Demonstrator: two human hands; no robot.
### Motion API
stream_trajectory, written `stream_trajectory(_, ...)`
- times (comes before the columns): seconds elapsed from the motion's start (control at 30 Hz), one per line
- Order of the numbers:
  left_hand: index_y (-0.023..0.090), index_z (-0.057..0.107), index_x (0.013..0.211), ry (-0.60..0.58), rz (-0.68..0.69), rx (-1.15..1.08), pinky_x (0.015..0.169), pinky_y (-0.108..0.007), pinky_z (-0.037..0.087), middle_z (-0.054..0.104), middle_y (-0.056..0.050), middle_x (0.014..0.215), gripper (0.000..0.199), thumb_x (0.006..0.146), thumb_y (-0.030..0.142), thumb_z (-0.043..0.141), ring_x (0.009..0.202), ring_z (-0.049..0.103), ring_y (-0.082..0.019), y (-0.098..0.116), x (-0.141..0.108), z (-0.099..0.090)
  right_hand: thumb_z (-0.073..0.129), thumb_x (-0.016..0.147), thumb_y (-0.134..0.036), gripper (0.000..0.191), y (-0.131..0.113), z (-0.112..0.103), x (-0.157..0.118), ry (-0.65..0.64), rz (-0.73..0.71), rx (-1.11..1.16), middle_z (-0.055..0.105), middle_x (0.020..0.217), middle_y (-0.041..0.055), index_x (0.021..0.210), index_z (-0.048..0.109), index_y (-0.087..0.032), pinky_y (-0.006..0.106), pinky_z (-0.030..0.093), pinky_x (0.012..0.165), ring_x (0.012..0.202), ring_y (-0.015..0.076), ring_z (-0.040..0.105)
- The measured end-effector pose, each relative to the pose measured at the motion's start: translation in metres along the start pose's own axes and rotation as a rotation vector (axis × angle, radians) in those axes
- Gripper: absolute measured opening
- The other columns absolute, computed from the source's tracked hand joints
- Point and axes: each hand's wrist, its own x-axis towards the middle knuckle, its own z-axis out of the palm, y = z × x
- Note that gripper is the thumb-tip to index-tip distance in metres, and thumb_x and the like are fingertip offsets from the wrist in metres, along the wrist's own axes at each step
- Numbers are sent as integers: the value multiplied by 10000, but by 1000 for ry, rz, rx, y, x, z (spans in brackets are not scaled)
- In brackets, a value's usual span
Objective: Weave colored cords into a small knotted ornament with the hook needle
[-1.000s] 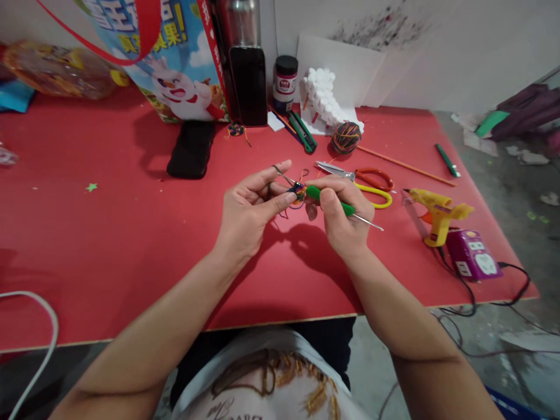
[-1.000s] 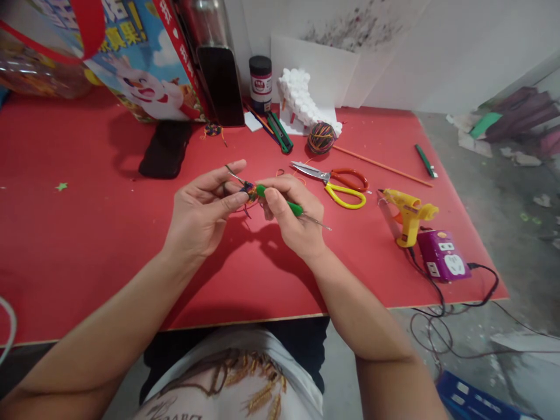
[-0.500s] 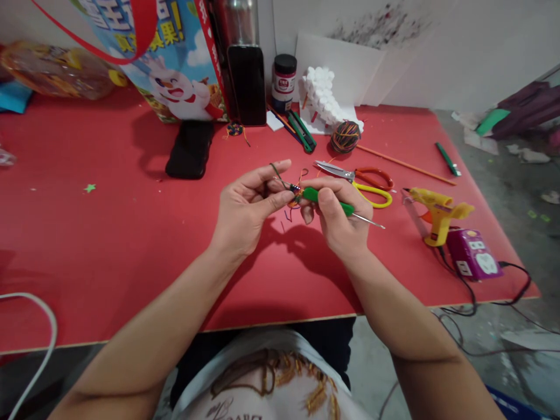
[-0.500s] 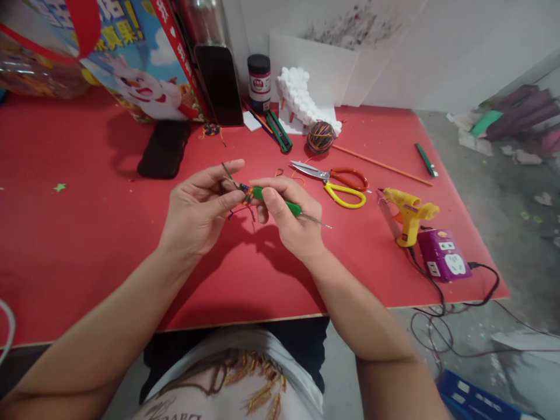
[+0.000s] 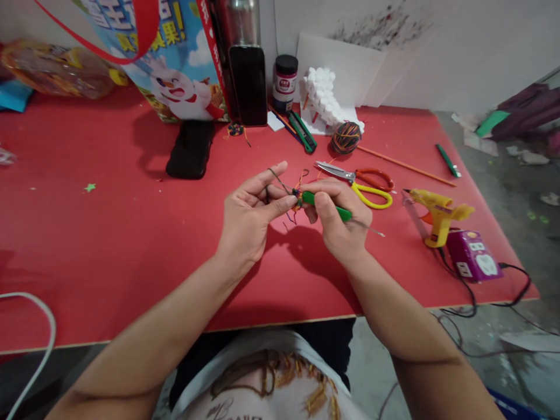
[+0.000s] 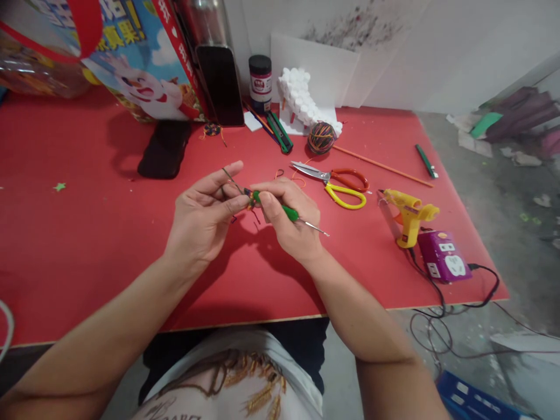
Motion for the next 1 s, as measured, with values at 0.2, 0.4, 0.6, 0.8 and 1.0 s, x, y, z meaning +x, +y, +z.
stream_trajectory(0.2,222,827,1120,24,-25,-26,767,-234,566,708,69,706,519,635,151,996,676,649,-73,-4,-5,6,619,1066,-286,172,-3,1,-2,-2,-202,-206,799,983,37,1176,751,-279,381,621,844,917,198,742)
stream_trajectory(0.4,213,815,1122,9,-92,-83,778,-228,565,708,75,694,543,618,145,1005,674,653,-74,-5,-3,6,614,1069,-304,179,-2,5,-5,33,-182,-196,791,997,35,1194,743,-294,389,620,856,928,204,735)
stream_trajectory(0.6,220,798,1119,-46,-225,-165,724,-200,553,632,96,634,498,662,90,947,627,632,-61,-4,1,1,585,1084,-395,246,2,7,-12,51,-101,-96,783,1056,56,1243,739,-286,424,615,881,971,216,747)
stream_trajectory(0.8,210,809,1128,-68,-72,-101,771,-199,568,687,77,698,533,633,136,991,672,650,-62,-2,0,2,601,1082,-391,255,0,7,-10,63,-59,-18,748,1019,48,1222,760,-250,389,600,824,861,175,724)
stream_trajectory(1.0,269,788,1265,-24,155,116,766,-224,562,726,53,809,568,730,143,930,741,655,-84,-3,-5,2,594,1088,-372,246,-3,6,-3,83,-80,4,700,899,22,1192,761,-224,323,572,686,652,109,626)
